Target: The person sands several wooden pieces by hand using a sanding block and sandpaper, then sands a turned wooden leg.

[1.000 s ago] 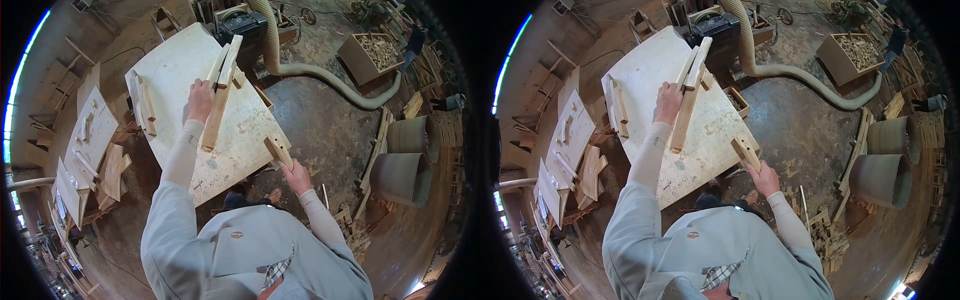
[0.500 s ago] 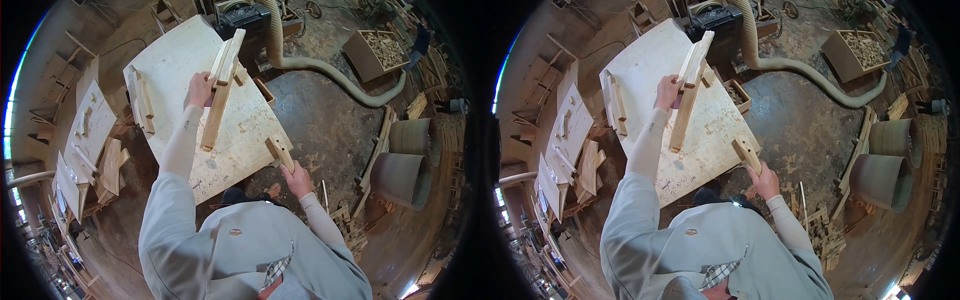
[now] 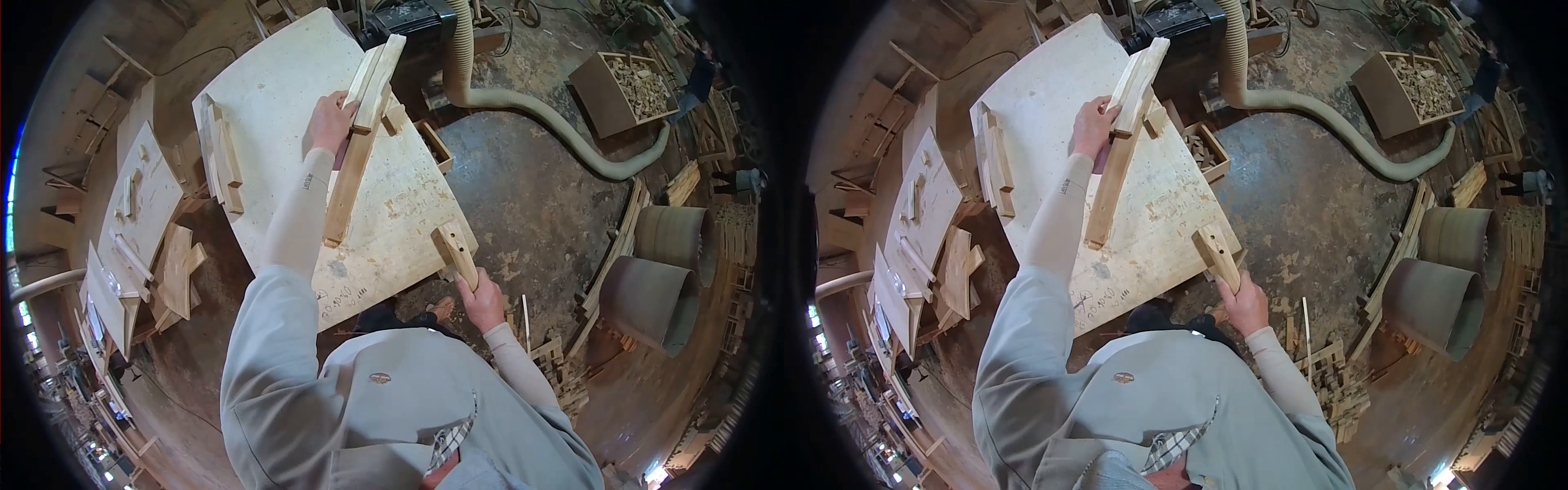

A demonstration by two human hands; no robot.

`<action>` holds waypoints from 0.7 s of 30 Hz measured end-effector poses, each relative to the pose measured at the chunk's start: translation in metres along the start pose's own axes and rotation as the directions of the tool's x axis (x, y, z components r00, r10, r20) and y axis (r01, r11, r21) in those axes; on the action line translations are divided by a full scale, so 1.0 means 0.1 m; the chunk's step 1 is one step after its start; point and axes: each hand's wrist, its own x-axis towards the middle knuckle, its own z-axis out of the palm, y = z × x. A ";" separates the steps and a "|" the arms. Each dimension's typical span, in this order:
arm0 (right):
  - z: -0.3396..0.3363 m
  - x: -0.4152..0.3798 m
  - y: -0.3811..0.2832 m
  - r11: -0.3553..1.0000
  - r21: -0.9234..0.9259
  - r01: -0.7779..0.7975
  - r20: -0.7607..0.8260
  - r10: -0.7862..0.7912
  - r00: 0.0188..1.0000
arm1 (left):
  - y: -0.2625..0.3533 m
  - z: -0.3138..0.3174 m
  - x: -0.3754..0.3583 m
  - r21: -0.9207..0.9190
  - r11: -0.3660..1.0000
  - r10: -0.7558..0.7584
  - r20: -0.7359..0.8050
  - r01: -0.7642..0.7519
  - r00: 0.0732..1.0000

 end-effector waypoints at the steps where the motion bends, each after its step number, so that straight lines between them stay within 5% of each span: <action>1: 0.02 0.04 -0.06 1.000 0.000 -0.010 -0.001 0.010 1.000 | -0.04 0.01 0.08 0.006 1.000 0.001 0.009 -0.001 1.000; 21: 0.23 1.25 -1.00 1.000 -0.001 0.003 -0.041 -0.003 0.999 | -0.43 -0.13 1.60 -0.012 0.998 0.057 -0.025 -0.057 0.998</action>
